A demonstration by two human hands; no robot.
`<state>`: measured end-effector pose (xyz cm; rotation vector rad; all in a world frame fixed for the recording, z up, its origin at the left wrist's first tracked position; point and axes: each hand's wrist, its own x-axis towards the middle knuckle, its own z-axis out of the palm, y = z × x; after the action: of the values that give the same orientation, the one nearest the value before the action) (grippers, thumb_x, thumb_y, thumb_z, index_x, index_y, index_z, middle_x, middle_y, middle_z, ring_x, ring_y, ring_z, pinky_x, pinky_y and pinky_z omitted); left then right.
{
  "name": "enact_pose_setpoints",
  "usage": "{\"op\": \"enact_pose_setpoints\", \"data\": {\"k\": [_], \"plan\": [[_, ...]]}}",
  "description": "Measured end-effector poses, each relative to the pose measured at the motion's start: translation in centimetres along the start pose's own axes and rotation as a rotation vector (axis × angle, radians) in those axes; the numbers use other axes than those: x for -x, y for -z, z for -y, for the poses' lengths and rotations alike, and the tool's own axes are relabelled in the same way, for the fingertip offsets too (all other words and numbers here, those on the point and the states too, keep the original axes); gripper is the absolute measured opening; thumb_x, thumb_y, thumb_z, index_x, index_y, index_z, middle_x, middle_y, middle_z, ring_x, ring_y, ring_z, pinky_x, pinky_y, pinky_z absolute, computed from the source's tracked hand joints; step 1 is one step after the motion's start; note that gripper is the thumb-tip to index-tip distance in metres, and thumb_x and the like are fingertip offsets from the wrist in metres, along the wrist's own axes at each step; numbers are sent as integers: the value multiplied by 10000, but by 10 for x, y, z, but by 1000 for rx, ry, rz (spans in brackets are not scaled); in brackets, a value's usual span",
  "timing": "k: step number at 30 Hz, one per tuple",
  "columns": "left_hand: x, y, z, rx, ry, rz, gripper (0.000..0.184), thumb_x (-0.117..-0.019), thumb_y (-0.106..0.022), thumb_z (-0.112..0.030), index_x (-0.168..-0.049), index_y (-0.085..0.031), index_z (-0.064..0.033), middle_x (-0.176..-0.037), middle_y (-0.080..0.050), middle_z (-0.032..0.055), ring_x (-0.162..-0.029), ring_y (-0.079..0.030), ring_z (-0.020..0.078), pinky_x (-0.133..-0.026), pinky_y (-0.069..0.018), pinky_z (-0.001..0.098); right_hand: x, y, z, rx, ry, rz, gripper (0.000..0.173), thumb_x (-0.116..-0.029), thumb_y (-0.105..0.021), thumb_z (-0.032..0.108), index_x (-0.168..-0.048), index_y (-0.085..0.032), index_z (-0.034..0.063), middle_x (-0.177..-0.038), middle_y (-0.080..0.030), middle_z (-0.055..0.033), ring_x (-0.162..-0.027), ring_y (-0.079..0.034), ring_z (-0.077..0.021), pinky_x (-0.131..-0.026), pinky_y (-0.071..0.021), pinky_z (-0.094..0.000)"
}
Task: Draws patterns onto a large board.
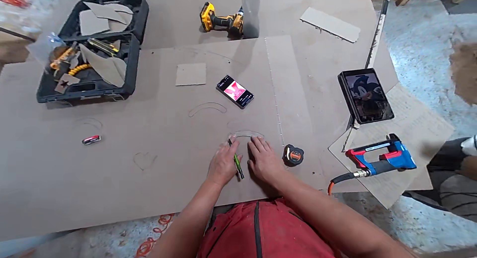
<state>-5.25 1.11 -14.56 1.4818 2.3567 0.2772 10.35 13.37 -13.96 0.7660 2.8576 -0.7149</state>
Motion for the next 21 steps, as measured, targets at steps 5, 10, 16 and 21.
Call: {"op": "enact_pose_setpoints", "data": {"k": [5, 10, 16, 21], "plan": [[38, -12, 23, 13, -125, -79, 481, -1039, -534, -389, -1434, -596, -121, -1639, -402, 18, -1521, -355, 196, -1236, -336, 453, 22, -27, 10, 51, 10, -21, 594, -1067, -409, 421, -1587, -410, 134, -1714, -249, -23, -1590, -180, -199, -1282, -197, -497], [43, -8, 44, 24, -236, -63, 479, -1039, -527, -428, -1421, -613, -151, -1616, -440, 3, -1505, -383, 170, -1223, -366, 434, 37, -45, 29, 18, -91, -106, 572, -1063, -390, 420, -1576, -440, 175, -1696, -298, 23, -1584, -197, -159, -1288, -194, -484], [39, -17, 59, 95, -391, -72, 473, -1044, -513, -385, -1411, -612, -103, -1624, -423, 68, -1531, -342, 224, -1251, -310, 479, 39, -75, 36, 19, -118, -417, 517, -1034, -423, 354, -1495, -554, 160, -1612, -453, -9, -1527, -353, -200, -1252, -280, -518], [36, -20, 60, 82, -425, -121, 461, -1041, -522, -382, -1386, -627, -95, -1616, -436, 65, -1529, -346, 205, -1260, -301, 466, 37, -75, 34, 25, -122, -450, 520, -1028, -433, 363, -1485, -564, 154, -1599, -470, -14, -1520, -365, -203, -1258, -270, -512]]}}
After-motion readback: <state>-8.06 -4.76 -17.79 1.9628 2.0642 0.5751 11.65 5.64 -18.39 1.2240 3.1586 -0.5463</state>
